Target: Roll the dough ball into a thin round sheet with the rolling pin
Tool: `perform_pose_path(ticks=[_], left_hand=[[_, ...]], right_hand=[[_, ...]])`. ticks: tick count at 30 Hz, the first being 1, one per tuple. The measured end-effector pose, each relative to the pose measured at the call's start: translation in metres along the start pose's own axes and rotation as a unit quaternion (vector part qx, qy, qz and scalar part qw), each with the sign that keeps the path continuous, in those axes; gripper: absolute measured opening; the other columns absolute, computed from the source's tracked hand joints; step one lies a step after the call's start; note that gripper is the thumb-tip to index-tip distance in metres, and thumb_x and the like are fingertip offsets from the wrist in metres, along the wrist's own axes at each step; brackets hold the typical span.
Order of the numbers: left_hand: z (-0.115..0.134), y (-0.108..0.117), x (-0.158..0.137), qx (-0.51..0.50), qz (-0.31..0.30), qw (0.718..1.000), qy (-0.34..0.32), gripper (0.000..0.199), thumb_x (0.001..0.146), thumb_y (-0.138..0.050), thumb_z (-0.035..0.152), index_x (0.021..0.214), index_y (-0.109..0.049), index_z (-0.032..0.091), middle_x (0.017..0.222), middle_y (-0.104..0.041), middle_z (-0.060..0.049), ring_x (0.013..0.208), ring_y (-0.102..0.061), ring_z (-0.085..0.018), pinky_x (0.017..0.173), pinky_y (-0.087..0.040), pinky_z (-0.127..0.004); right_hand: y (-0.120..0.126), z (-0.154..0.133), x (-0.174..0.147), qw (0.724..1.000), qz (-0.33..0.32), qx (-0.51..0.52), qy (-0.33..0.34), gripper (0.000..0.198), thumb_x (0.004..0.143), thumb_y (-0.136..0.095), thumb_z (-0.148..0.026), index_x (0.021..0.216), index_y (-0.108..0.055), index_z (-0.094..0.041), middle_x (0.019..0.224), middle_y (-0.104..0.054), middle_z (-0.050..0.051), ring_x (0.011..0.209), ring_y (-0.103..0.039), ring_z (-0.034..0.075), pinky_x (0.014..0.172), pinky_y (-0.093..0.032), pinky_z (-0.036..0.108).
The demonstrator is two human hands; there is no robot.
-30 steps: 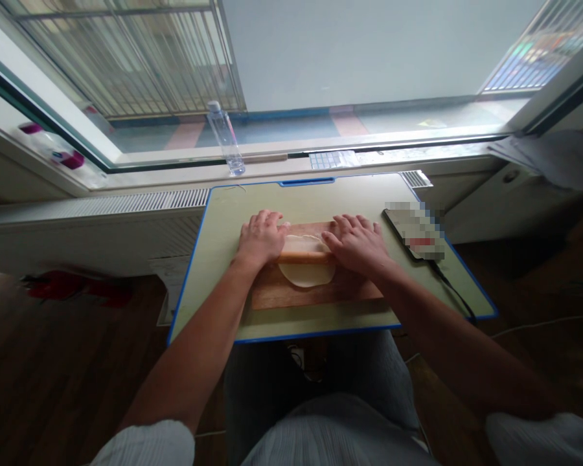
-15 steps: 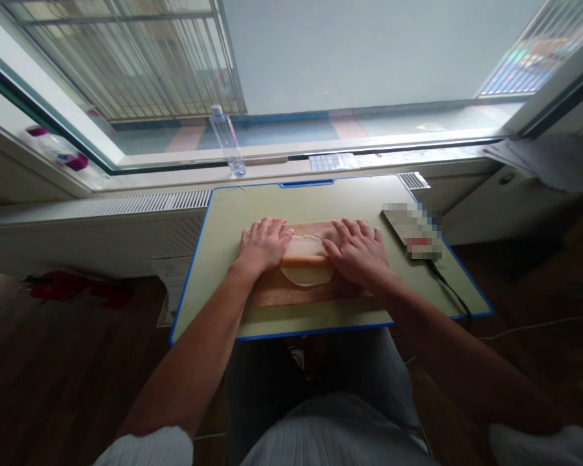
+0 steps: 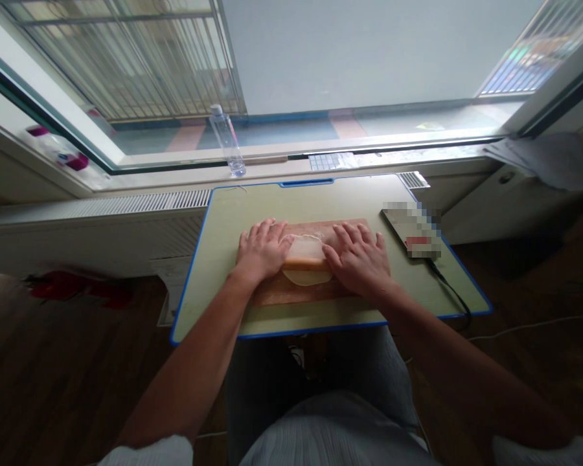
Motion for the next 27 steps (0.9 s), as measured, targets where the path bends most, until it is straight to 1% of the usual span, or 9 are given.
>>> perform_pose_path(ticks=[8,11,17,22,27], left_hand=[[0.003,0.004,-0.013,-0.001,0.022,1.0,-0.001,0.061,0.115,-0.033,0.054,0.168,-0.054,0.034,0.18,-0.046,-0.007,0.165,-0.042,-0.031,0.136,-0.032,-0.057],[0.004,0.005,-0.019,0.006,0.031,0.999,-0.001,0.058,0.114,-0.037,0.052,0.167,-0.056,0.035,0.179,-0.047,-0.006,0.164,-0.044,-0.03,0.136,-0.033,-0.055],[0.006,0.006,-0.031,0.013,0.057,0.998,-0.006,0.057,0.114,-0.04,0.05,0.165,-0.058,0.033,0.177,-0.051,-0.007,0.162,-0.045,-0.03,0.136,-0.034,-0.053],[0.007,0.005,-0.041,0.014,0.078,0.997,-0.012,0.057,0.114,-0.041,0.049,0.163,-0.061,0.029,0.176,-0.053,-0.009,0.162,-0.046,-0.033,0.134,-0.036,-0.056],[0.007,0.005,-0.05,0.02,0.096,0.995,-0.017,0.055,0.113,-0.042,0.048,0.161,-0.064,0.03,0.173,-0.056,-0.01,0.159,-0.05,-0.034,0.132,-0.039,-0.058]], right_hand=[[0.004,-0.003,-0.014,1.0,0.018,0.006,0.01,0.072,0.114,-0.033,-0.059,0.17,-0.053,-0.02,0.177,-0.05,0.011,0.165,-0.037,0.04,0.134,-0.026,0.065],[0.007,-0.005,-0.02,1.0,0.016,0.009,0.012,0.07,0.115,-0.031,-0.058,0.169,-0.054,-0.019,0.176,-0.051,0.012,0.164,-0.038,0.039,0.133,-0.026,0.064],[0.007,-0.008,-0.03,1.0,0.007,0.009,0.008,0.07,0.116,-0.029,-0.058,0.17,-0.052,-0.02,0.177,-0.05,0.01,0.164,-0.038,0.038,0.133,-0.027,0.064],[0.004,-0.007,-0.038,1.0,0.015,0.02,0.011,0.07,0.115,-0.032,-0.058,0.169,-0.053,-0.02,0.177,-0.05,0.01,0.163,-0.04,0.039,0.132,-0.028,0.065],[0.007,-0.01,-0.048,0.999,0.033,0.025,0.02,0.067,0.115,-0.035,-0.057,0.168,-0.056,-0.022,0.174,-0.053,0.011,0.162,-0.042,0.04,0.131,-0.03,0.065]])
Point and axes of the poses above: each hand's wrist, its own x-axis towards the middle knuckle, its own y-axis out of the back of the hand, z = x × y, the point moved 8 cm from there along x, towards the middle knuckle
